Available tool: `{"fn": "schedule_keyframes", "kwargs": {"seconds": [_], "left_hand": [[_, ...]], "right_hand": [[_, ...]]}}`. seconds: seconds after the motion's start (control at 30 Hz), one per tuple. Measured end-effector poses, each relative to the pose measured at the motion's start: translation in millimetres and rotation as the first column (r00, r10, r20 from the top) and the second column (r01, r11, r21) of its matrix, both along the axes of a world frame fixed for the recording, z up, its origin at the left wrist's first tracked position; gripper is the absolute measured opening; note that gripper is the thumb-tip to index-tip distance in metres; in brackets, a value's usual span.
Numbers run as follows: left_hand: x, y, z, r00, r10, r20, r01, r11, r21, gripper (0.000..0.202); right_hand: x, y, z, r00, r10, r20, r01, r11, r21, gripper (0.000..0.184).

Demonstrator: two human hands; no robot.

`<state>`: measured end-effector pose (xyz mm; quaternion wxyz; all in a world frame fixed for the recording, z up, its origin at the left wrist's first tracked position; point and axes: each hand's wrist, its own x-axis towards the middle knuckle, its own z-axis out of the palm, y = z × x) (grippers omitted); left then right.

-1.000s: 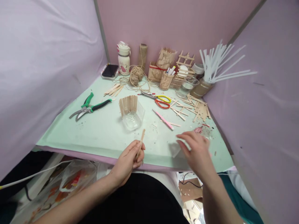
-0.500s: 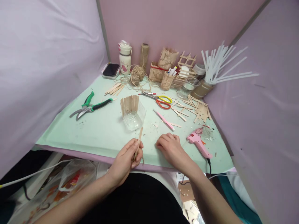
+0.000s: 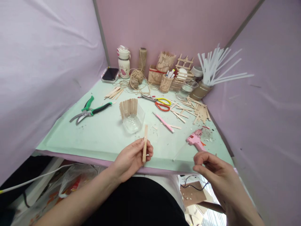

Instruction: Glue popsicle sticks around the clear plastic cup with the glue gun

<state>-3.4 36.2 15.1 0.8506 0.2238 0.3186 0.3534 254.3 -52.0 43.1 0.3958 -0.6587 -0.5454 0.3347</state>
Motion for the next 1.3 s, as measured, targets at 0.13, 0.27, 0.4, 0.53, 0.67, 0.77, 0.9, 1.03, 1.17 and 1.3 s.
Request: {"fn": "schedule_keyframes", "kwargs": {"seconds": [0.13,0.27,0.4,0.53,0.67,0.77,0.9,1.03,1.17,1.3], "left_hand": [[5,2,-6.3,1.000,0.015,0.004,-0.015,0.999,0.031,0.026],[6,3,-12.3,1.000,-0.004,0.023,0.003,0.998,0.056,0.026],[7,1,-13.0,1.000,-0.026,0.017,0.025,0.997,0.067,0.025],[5,-2,-13.3,0.998,0.032,-0.063,-0.020,0.984,0.178,0.027],[1,-5,-18.8,0.966,0.204,-0.159,-0.133,0.919,0.371,0.023],[4,-6,-22.5,0.946,0.261,-0.191,-0.149,0.876,0.458,0.017],[11,-5,-24.7,0.937,0.283,-0.206,-0.162,0.873,0.460,0.014],[10,-1,-25.8,0.927,0.302,-0.222,-0.186,0.885,0.427,0.016],[3,4,-22.4,0.912,0.360,-0.197,-0.256,0.874,0.413,0.019],[1,7,-18.5,0.919,0.346,-0.189,-0.252,0.884,0.394,0.023]], "right_hand": [[-5,8,-15.9,0.998,-0.020,-0.056,0.021,1.000,0.017,0.017],[-21,19,-17.0,0.995,0.031,-0.095,-0.026,0.998,0.056,0.015],[-45,31,-13.6,0.973,0.079,-0.218,-0.072,0.996,0.043,0.018],[-59,37,-15.0,0.946,0.081,-0.314,-0.085,0.996,0.000,0.019],[-64,36,-20.8,0.947,0.068,-0.314,-0.053,0.997,0.054,0.029],[-75,35,-26.8,0.947,0.134,-0.293,-0.098,0.986,0.133,0.019],[-90,35,-36.0,0.984,0.109,-0.140,-0.072,0.967,0.245,0.022],[-93,37,-40.9,0.999,0.046,0.021,-0.050,0.946,0.320,0.011],[-88,38,-41.9,0.998,0.028,0.053,-0.043,0.945,0.325,0.010],[-86,37,-42.3,0.997,0.067,0.027,-0.072,0.956,0.284,0.009]]}}
